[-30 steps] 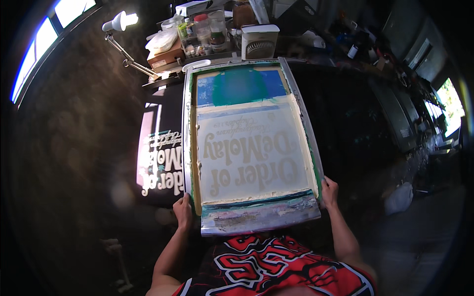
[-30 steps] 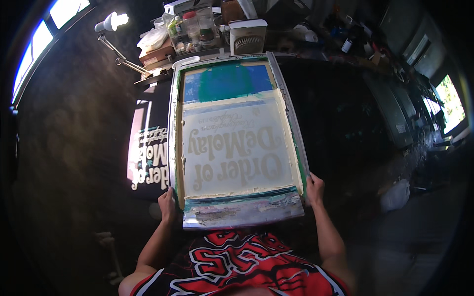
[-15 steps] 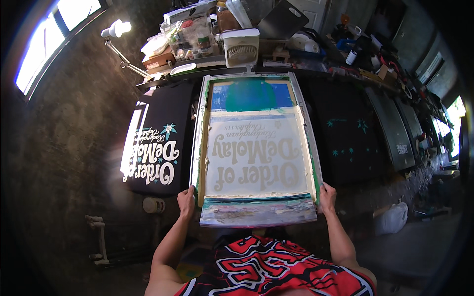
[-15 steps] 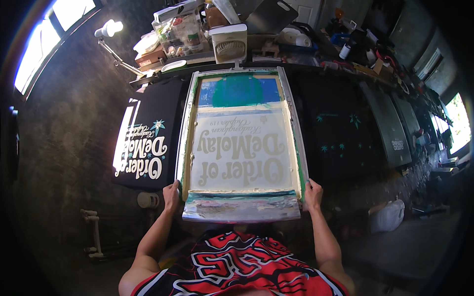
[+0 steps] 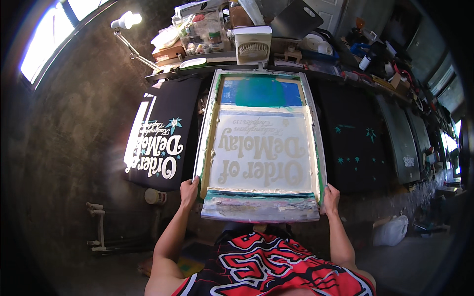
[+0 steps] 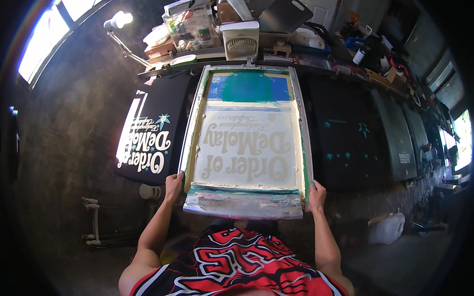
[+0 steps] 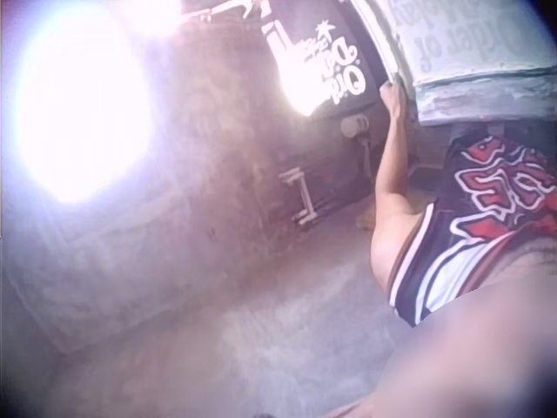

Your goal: The person uses a squeegee to pull white ink across a screen printing frame, applying the design onto a black t-shirt laid on a table. The person repeats the squeegee stroke multiple times to ensure even ink coverage.

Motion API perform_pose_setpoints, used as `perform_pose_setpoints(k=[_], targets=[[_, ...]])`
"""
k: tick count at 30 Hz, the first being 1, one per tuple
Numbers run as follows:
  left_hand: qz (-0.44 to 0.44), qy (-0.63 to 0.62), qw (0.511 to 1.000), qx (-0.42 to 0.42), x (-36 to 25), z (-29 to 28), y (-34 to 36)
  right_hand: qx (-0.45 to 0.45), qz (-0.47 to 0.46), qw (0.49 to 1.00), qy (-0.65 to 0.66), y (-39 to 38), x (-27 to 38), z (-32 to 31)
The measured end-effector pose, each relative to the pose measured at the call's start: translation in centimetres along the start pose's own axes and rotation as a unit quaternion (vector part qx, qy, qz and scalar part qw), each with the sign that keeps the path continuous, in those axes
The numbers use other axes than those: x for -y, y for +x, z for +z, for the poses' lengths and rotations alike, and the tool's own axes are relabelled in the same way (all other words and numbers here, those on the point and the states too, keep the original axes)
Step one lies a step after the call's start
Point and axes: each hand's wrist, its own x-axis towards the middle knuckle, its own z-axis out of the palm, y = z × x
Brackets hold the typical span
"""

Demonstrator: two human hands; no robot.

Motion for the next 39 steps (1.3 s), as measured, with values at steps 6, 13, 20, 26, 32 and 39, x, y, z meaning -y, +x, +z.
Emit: perform_pose_setpoints(k=[6,13,20,26,32,39], targets=[[-0.011,0.015,1.0,0.018,1.1,0.0,0.7,0.024,0.018,0.999,-0.041,0.2,1.3,-0.2],[-0.025,0.012,1.0,0.014,2.5,1.3,0.8,-0.001,0.01,1.0,-0.029,0.2,-1.8,1.2],[-0.011,0.035,0.999,0.021,1.1,2.5,1.2,-0.012,-0.026,0.998,-0.064,2.0,-2.9,1.3],[-0.015,0.093,0.996,-0.002,0.4,3.5,1.3,0.012,-0.037,0.99,-0.132,3.4,-3.1,1.5],[0.004,0.179,0.982,0.066,-1.3,2.0,1.6,0.122,0.011,0.975,-0.185,4.5,0.3,-0.5],[0.455,0.085,0.845,0.267,-3.4,-2.4,-4.5,0.284,-0.355,0.872,-0.181,-2.3,9.7,-3.1]])
